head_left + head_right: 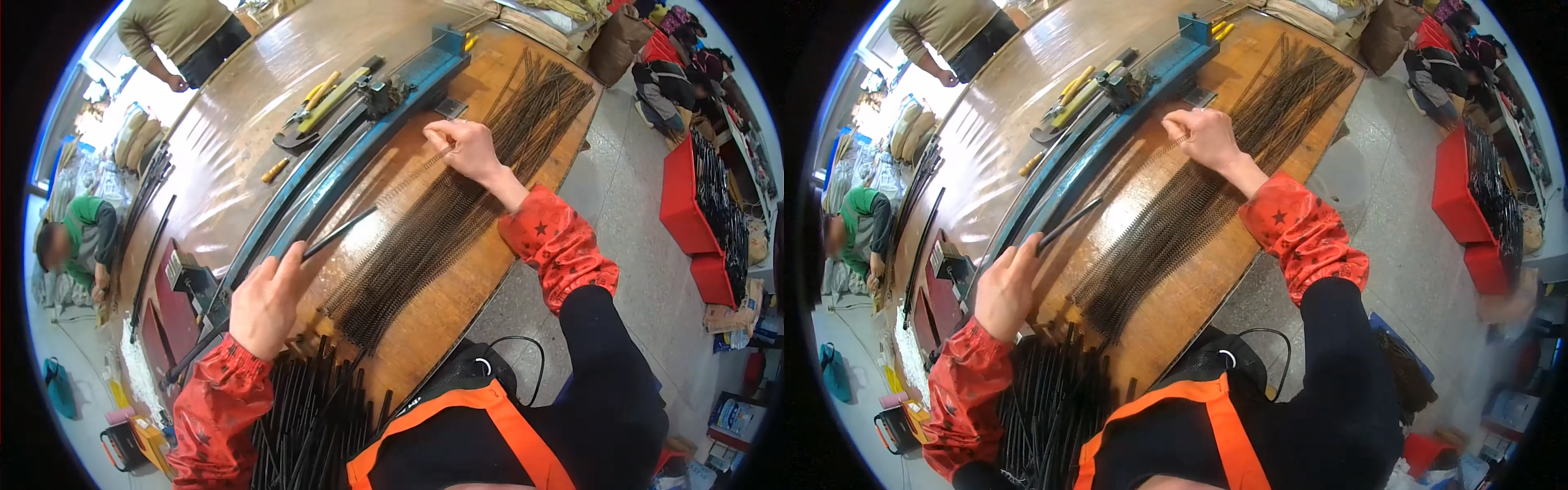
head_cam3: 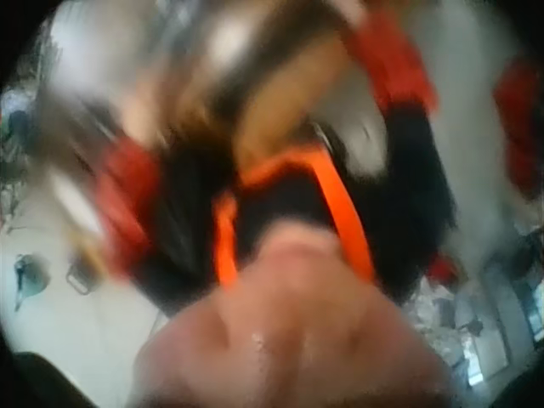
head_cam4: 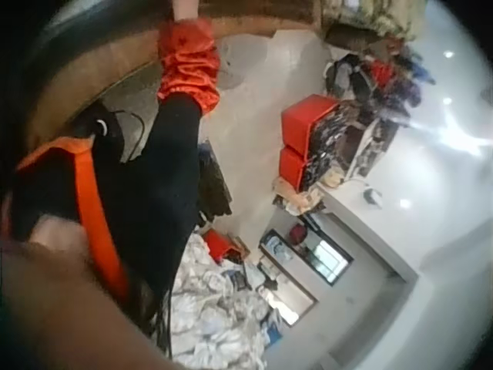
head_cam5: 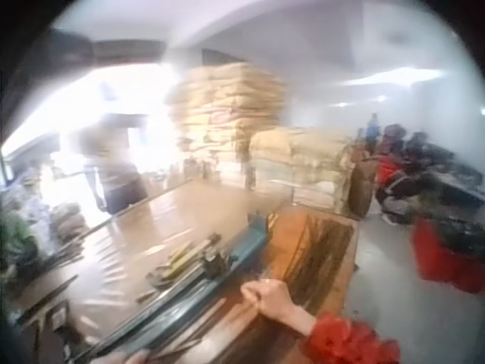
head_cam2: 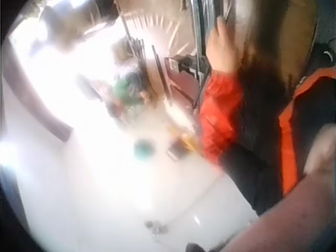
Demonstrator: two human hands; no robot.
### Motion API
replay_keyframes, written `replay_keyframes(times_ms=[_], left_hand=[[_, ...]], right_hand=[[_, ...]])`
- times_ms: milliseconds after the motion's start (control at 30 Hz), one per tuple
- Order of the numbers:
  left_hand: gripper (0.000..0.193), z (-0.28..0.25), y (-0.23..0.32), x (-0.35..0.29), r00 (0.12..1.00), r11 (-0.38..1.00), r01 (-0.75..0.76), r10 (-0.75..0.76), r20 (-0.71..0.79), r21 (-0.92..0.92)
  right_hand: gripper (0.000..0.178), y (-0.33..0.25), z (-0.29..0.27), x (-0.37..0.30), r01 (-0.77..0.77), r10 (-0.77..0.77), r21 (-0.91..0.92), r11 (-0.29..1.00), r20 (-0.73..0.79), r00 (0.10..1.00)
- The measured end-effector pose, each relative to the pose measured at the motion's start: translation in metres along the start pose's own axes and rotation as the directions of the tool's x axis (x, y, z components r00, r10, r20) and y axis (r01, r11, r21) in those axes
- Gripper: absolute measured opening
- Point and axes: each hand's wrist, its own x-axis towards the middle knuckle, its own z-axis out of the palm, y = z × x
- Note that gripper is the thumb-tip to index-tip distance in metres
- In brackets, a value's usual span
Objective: The person assembles components for umbrella frames by taking long black rods from a large pile, inserting them into a specialized machine, and attaching thin metal wires to them.
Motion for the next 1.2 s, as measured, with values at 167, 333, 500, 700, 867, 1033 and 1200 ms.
replay_keyframes(times_ms=[167, 333, 500, 700, 867, 1033, 1200], left_hand=[[0.038, 0.005, -0.001, -0.005, 0.999, 1.000, -0.011, 0.011, 0.036, -0.015], [0.040, -0.004, -0.016, -0.026, 0.997, 0.996, 0.081, -0.081, 0.003, -0.026], [0.040, -0.032, -0.032, -0.053, 0.991, 0.986, 0.132, -0.129, -0.033, 0.100], [0.042, -0.044, -0.029, -0.074, 0.983, 0.977, 0.179, -0.172, -0.070, 0.116], [0.044, -0.038, -0.026, -0.078, 0.992, 0.986, 0.087, -0.073, -0.099, 0.140], [0.043, -0.034, -0.031, -0.088, 0.988, 0.978, 0.094, -0.068, -0.139, 0.189], [0.033, -0.048, -0.073, -0.132, 0.936, 0.972, 0.198, -0.150, -0.318, 0.124]], right_hand=[[0.025, 0.011, 0.015, 0.010, 0.071, -0.071, 0.007, 0.997, 0.021, 0.997], [0.048, -0.123, -0.005, 0.005, 0.061, -0.256, 0.478, 0.876, 0.355, 0.899], [0.026, -0.106, 0.017, -0.008, 0.114, -0.252, 0.569, 0.815, 0.170, 0.953], [0.029, -0.128, 0.029, 0.010, 0.053, -0.195, 0.567, 0.822, 0.192, 0.962], [0.030, -0.191, 0.053, 0.010, 0.261, -0.330, 0.590, 0.764, 0.010, 0.944], [0.030, -0.219, 0.064, 0.008, 0.300, -0.328, 0.583, 0.755, -0.060, 0.943], [0.022, -0.179, 0.064, 0.014, 0.228, -0.296, 0.452, 0.862, 0.085, 0.952]])
